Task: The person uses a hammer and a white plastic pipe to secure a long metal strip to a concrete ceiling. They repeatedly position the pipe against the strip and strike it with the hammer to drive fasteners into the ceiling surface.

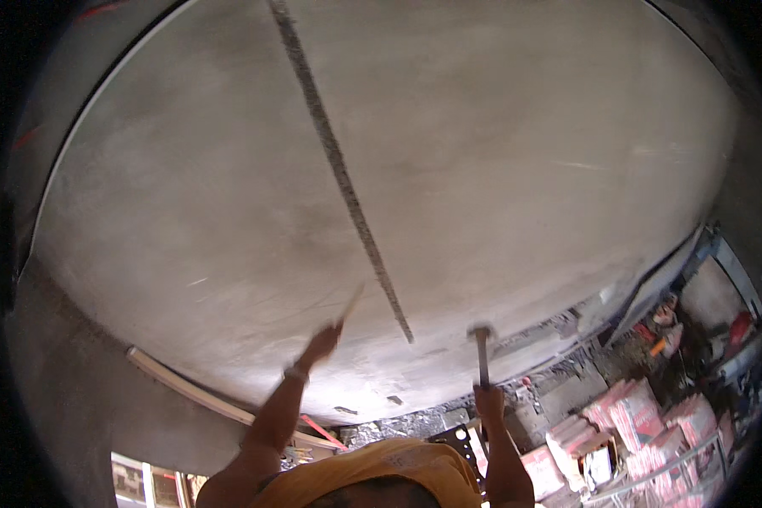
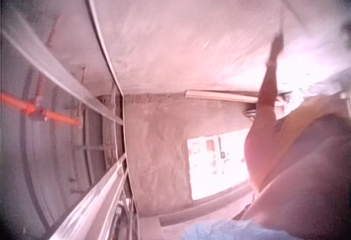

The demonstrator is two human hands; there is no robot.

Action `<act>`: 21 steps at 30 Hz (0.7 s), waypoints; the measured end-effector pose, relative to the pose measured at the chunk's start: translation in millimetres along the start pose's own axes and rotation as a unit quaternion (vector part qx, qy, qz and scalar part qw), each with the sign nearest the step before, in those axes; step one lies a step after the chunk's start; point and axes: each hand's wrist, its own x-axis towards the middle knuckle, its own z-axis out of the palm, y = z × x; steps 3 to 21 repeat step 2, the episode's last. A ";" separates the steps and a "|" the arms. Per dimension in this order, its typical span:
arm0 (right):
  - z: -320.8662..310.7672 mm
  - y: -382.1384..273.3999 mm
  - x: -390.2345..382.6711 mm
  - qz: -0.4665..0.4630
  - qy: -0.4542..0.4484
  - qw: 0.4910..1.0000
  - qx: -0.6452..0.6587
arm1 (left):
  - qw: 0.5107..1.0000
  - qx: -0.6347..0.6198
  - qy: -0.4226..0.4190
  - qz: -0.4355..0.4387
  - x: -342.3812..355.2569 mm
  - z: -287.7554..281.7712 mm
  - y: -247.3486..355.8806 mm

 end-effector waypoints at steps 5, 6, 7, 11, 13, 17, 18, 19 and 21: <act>-17.6 38.7 -108.2 0.248 -0.130 0.959 0.035 | 0.967 0.044 -0.249 -0.021 -157.4 115.4 5.9; -17.6 38.7 -108.2 0.248 -0.130 0.959 0.035 | 0.967 0.044 -0.249 -0.021 -157.4 115.4 5.9; -17.6 38.7 -108.2 0.248 -0.130 0.959 0.035 | 0.967 0.044 -0.249 -0.021 -157.4 115.4 5.9; -17.6 38.7 -108.2 0.248 -0.130 0.959 0.035 | 0.967 0.044 -0.249 -0.021 -157.4 115.4 5.9; -17.6 38.7 -108.2 0.248 -0.130 0.959 0.035 | 0.967 0.044 -0.249 -0.021 -157.4 115.4 5.9; -17.6 38.7 -108.2 0.248 -0.130 0.959 0.035 | 0.967 0.044 -0.249 -0.021 -157.4 115.4 5.9; -17.6 38.7 -108.2 0.248 -0.130 0.959 0.035 | 0.967 0.044 -0.249 -0.021 -157.4 115.4 5.9; -17.6 38.7 -108.2 0.248 -0.130 0.959 0.035 | 0.967 0.044 -0.249 -0.021 -157.4 115.4 5.9; -17.6 38.7 -108.2 0.248 -0.130 0.959 0.035 | 0.967 0.044 -0.249 -0.021 -157.4 115.4 5.9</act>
